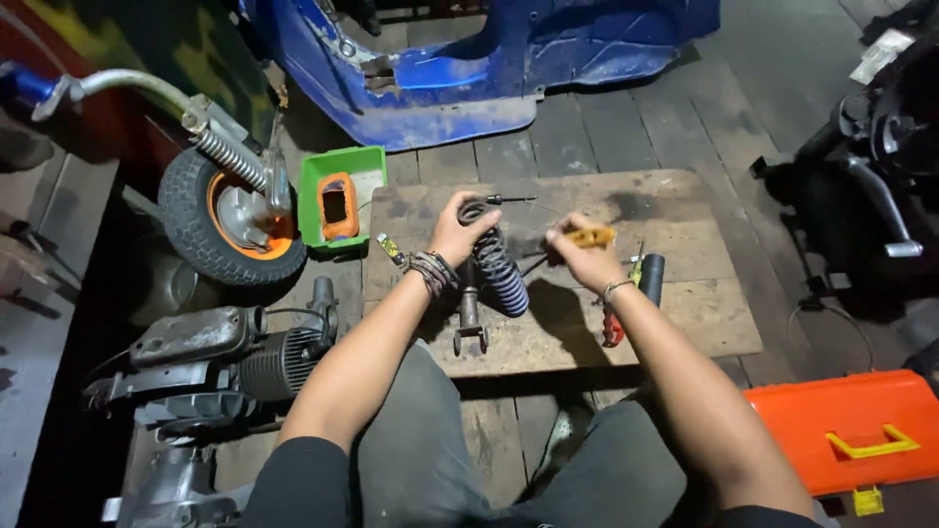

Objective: Disassembling and cleaning a motorcycle shock absorber core and spring.

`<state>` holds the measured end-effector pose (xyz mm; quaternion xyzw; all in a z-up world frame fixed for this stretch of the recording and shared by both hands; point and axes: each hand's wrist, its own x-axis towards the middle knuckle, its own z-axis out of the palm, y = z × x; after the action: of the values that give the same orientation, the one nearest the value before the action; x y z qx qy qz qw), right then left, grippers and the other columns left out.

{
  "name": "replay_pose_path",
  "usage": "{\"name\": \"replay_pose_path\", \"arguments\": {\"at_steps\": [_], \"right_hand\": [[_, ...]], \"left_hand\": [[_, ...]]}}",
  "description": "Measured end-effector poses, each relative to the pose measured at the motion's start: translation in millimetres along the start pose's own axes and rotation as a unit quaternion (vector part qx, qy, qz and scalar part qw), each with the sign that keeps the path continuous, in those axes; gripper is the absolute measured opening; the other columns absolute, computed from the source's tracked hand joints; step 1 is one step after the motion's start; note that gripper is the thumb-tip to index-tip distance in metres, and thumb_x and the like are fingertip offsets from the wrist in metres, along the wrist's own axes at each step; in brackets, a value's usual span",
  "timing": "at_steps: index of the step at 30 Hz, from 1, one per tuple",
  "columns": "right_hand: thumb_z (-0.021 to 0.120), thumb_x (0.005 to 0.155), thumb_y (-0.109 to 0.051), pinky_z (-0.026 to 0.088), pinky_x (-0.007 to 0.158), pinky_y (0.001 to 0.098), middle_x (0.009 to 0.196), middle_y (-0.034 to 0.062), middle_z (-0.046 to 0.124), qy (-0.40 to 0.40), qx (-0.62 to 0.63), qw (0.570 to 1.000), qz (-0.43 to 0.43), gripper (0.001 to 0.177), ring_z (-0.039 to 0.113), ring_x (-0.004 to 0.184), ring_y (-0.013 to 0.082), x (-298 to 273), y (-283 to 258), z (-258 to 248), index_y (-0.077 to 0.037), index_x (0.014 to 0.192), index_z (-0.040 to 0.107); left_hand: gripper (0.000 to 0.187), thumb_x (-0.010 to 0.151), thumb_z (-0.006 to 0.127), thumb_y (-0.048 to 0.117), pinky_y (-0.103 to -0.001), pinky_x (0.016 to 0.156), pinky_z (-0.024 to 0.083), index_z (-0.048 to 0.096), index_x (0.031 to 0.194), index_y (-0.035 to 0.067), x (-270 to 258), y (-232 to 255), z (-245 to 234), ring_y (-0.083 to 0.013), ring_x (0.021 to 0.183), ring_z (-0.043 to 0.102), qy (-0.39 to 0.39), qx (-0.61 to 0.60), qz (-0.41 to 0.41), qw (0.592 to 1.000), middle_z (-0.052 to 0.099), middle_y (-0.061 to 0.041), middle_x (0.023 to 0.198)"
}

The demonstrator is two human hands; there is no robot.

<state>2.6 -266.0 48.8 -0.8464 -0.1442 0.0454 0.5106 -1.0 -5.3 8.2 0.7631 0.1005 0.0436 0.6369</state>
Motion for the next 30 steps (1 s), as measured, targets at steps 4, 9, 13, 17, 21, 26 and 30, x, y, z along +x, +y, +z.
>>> {"name": "replay_pose_path", "arguments": {"at_steps": [4,9,13,17,21,26,30], "right_hand": [[0.073,0.086,-0.023,0.059,0.078,0.0401,0.089,0.0131,0.075,-0.103,-0.012,0.993,0.049,0.016,0.071,0.089,0.0266,-1.9,11.0,-6.7,-0.011,0.095,0.072],[0.079,0.092,-0.027,0.059,0.075,0.0379,0.088,0.0149,0.076,-0.015,0.045,0.997,0.066,0.026,0.073,0.082,0.0246,-8.7,-30.3,-18.1,-0.009,0.111,0.075],[0.067,0.102,-0.034,0.057,0.086,0.0375,0.106,0.0095,0.075,0.006,0.115,0.992,0.042,0.026,0.068,0.099,0.0198,-10.5,-62.8,-9.5,-0.018,0.122,0.07],[0.067,0.099,-0.027,0.062,0.062,0.0377,0.089,0.0158,0.072,-0.056,0.152,0.984,0.067,0.02,0.073,0.078,0.0289,-6.6,-18.2,10.3,-0.01,0.109,0.068],[0.074,0.083,-0.022,0.059,0.082,0.0566,0.107,0.0333,0.073,-0.18,-0.035,0.974,0.131,0.037,0.072,0.1,0.0454,-0.5,81.4,32.4,0.005,0.108,0.073],[0.076,0.089,-0.025,0.06,0.057,0.0437,0.087,0.0245,0.074,-0.063,0.08,0.981,0.163,0.026,0.074,0.073,0.0333,11.3,31.0,6.8,-0.003,0.102,0.072],[0.062,0.102,-0.032,0.062,0.049,0.03,0.079,0.0178,0.071,-0.004,0.339,0.931,0.134,0.026,0.074,0.064,0.0238,14.1,-27.6,-4.7,-0.009,0.113,0.062]], "left_hand": [[0.061,0.086,0.085,0.04,-0.041,0.105,0.053,0.058,0.135,0.017,4.0,-11.0,-16.0,-0.027,0.119,0.065,0.005,-0.047,0.009,0.999,0.07,-0.014,0.123],[0.063,0.075,0.097,0.034,-0.036,0.103,0.052,0.065,0.123,0.008,4.3,-25.7,-6.8,-0.0226,0.111,0.067,0.027,-0.139,0.03,0.989,0.072,-0.015,0.117],[0.062,0.074,0.096,0.044,-0.035,0.104,0.054,0.067,0.12,0.015,-14.9,7.8,-6.5,-0.0235,0.116,0.068,0.024,-0.062,0.023,0.998,0.073,-0.01,0.117],[0.052,0.079,0.089,0.052,-0.035,0.105,0.053,0.069,0.12,0.026,-8.4,7.8,-5.5,-0.0199,0.118,0.067,0.021,0.007,0.004,1.0,0.074,-0.002,0.119],[0.055,0.086,0.084,0.032,-0.044,0.109,0.051,0.058,0.132,0.015,-1.2,-1.3,-7.4,-0.0306,0.123,0.063,-0.003,-0.065,0.017,0.998,0.067,-0.016,0.129],[0.057,0.082,0.087,0.019,-0.036,0.103,0.053,0.055,0.128,0.008,-11.1,-1.3,4.2,-0.0201,0.109,0.064,-0.041,-0.134,0.051,0.989,0.064,-0.014,0.121],[0.057,0.073,0.093,0.042,-0.044,0.109,0.048,0.062,0.114,0.018,-30.0,31.9,9.6,-0.0281,0.119,0.063,-0.033,0.044,0.099,0.994,0.062,-0.005,0.113]]}}
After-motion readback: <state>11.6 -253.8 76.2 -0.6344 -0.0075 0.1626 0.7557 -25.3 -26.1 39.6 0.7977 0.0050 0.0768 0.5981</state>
